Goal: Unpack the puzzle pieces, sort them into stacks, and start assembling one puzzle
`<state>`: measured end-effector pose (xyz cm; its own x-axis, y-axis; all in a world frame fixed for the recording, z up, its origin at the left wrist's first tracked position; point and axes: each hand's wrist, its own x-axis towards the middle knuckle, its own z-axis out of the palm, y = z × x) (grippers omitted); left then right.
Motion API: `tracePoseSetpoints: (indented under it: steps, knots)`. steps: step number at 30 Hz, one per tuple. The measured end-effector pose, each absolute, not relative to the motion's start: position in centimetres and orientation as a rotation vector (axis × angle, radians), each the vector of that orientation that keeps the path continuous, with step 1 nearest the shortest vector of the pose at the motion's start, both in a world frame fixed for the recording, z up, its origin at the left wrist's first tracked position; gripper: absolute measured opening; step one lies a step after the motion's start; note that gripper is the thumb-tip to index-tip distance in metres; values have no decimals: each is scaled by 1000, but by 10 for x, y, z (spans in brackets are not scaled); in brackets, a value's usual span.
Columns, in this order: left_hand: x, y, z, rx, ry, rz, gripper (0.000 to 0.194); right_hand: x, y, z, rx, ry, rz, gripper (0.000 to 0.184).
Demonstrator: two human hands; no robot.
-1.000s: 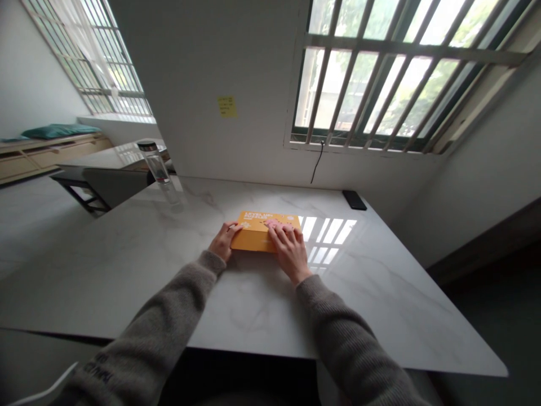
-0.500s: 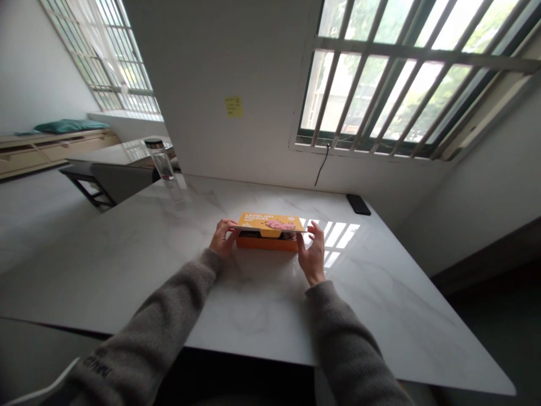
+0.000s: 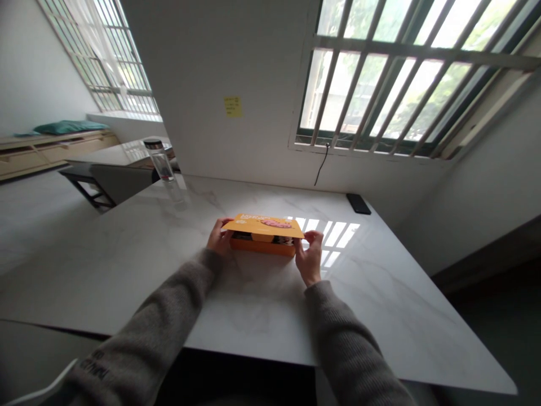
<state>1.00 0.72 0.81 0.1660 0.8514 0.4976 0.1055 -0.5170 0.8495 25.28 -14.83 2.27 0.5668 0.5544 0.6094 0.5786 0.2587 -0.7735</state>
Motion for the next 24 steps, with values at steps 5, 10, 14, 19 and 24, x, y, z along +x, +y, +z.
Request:
tracePoseSetpoints:
  steps: [5, 10, 14, 19, 24]
  knots:
    - [10, -1, 20, 1735, 835, 1533, 28, 241, -152, 26, -1512, -1368, -127, 15]
    - [7, -4, 25, 1685, 758, 1551, 48, 231, -151, 21, -1565, -1700, -287, 13]
    - [4, 1, 21, 1838, 673, 1474, 70, 226, -154, 22, -1557, -1736, -247, 9]
    - [-2, 11, 14, 2070, 747, 1248, 53, 211, -171, 30, -1538, -1799, -222, 11]
    - [-2, 21, 1, 2012, 767, 1145, 48, 198, -191, 35, -1530, -1881, -232, 10]
